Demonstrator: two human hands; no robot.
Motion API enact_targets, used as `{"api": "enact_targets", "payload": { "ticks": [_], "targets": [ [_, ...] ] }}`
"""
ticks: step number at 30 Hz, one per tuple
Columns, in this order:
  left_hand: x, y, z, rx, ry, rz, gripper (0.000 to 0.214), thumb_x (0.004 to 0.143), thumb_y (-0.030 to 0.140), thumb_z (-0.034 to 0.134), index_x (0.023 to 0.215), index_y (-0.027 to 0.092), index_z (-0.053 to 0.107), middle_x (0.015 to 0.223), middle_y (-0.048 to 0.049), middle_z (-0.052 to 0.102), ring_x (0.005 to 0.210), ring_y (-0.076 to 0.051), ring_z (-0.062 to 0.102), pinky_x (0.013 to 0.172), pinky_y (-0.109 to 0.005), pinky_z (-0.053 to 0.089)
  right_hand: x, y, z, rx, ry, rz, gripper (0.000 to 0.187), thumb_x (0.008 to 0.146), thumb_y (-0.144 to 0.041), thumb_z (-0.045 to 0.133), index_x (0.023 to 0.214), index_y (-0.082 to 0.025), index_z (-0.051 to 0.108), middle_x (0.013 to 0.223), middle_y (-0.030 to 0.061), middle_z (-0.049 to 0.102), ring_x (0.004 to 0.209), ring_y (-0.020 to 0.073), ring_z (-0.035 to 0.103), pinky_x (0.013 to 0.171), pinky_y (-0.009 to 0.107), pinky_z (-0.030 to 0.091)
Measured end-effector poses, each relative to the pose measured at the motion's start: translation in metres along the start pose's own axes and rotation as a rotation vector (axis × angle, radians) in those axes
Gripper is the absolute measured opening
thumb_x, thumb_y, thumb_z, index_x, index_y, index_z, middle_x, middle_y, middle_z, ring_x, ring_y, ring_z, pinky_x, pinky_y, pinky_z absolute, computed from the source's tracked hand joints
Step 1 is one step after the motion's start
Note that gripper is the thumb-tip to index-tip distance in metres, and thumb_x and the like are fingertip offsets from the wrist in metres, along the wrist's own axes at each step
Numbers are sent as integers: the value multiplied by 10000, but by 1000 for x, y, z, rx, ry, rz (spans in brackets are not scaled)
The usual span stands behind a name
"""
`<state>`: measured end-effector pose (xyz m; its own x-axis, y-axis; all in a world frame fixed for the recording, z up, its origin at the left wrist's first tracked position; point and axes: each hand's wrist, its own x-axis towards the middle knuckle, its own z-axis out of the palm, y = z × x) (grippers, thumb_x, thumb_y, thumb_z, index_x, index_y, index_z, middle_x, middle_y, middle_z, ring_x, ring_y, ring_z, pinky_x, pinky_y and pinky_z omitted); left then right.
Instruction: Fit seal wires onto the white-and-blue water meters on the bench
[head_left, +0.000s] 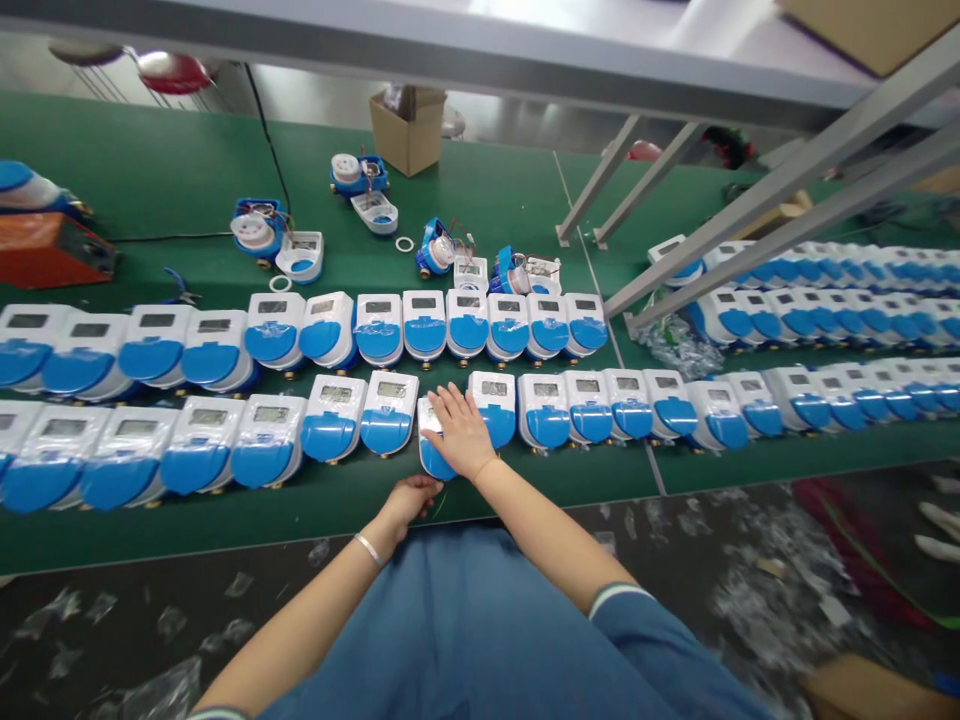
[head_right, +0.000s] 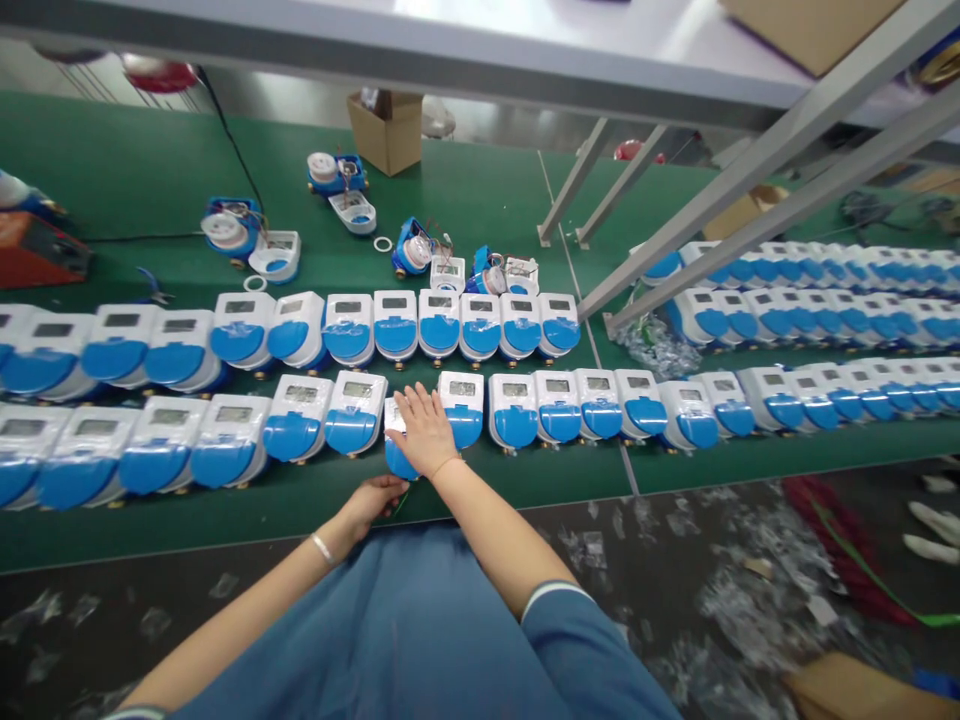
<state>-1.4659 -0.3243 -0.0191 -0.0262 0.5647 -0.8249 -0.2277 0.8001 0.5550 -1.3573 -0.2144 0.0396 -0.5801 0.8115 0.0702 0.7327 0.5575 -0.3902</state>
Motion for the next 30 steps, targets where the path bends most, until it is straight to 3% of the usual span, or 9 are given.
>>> {"api": "enact_targets", "payload": {
  "ticks": [3, 6, 10, 14, 17, 20, 23, 26, 30],
  "targets": [
    [-8, -3, -3, -4, -22, -123, 297, 506, 298, 789, 693, 136, 624, 554, 20, 546, 508, -96, 489, 432, -197, 325, -33, -10, -7, 187, 120, 100, 372, 891, -298, 463, 1224, -155, 546, 1285, 117, 528, 1247, 224, 423, 1061, 377, 318],
    [-14, -3, -7, 4, -34, -208, 240, 550, 235, 770, 710, 143, 618, 583, 7, 578, 517, -103, 532, 431, -192, 358, -74, -13, 2, 462, 157, 477, 217, 862, -266, 465, 942, -178, 647, 925, 72, 665, 836, 176, 630, 796, 303, 505],
    [-21, -3, -7, 59, -90, -273, 186, 595, 188, 737, 735, 136, 627, 615, -14, 609, 494, -99, 547, 398, -182, 359, -107, -18, 38, 923, -66, 981, 97, 729, -207, 614, 811, -170, 650, 589, -1, 634, 511, 142, 592, 509, 252, 492],
    [-27, -5, -5, 96, -175, -288, 214, 590, 213, 760, 744, 123, 643, 677, -32, 639, 465, -81, 532, 373, -171, 337, -105, -23, 66, 1379, -65, 1205, 83, 672, -177, 688, 733, -138, 647, 583, 12, 657, 449, 104, 573, 433, 203, 458],
    [-31, -6, -9, 57, -167, -270, 211, 626, 253, 760, 750, 119, 654, 683, -27, 633, 466, -69, 523, 366, -158, 332, -111, -18, 71, 1449, -13, 1264, 78, 654, -156, 711, 686, -125, 647, 609, 33, 673, 474, 92, 596, 446, 180, 469],
    [-34, -5, -19, -99, -108, -217, 180, 685, 264, 739, 755, 116, 665, 700, -30, 630, 489, -54, 523, 380, -139, 362, -130, -5, 71, 1356, -4, 1277, 62, 653, -137, 708, 664, -124, 648, 569, 22, 657, 458, 89, 591, 426, 167, 453],
    [-36, -4, -30, -247, -78, -183, 100, 716, 192, 722, 733, 106, 673, 721, -50, 640, 564, -64, 570, 509, -145, 481, -152, 7, 67, 1229, -32, 1236, 49, 640, -131, 707, 635, -131, 658, 510, -2, 625, 435, 84, 563, 425, 168, 443],
    [-40, -4, -37, -288, -141, -189, 72, 744, 139, 691, 803, 97, 692, 774, -81, 665, 686, -103, 628, 689, -194, 542, -171, 15, 62, 1074, -88, 1140, 17, 651, -140, 685, 638, -143, 675, 491, -9, 613, 457, 99, 574, 445, 179, 447],
    [-44, -9, -41, -268, -211, -216, 163, 758, 127, 675, 917, 94, 690, 841, -109, 688, 758, -130, 657, 751, -210, 545, -184, 19, 55, 898, -108, 1036, 69, 649, -104, 642, 606, -153, 665, 474, -9, 604, 461, 108, 586, 448, 178, 436]
  ]
}}
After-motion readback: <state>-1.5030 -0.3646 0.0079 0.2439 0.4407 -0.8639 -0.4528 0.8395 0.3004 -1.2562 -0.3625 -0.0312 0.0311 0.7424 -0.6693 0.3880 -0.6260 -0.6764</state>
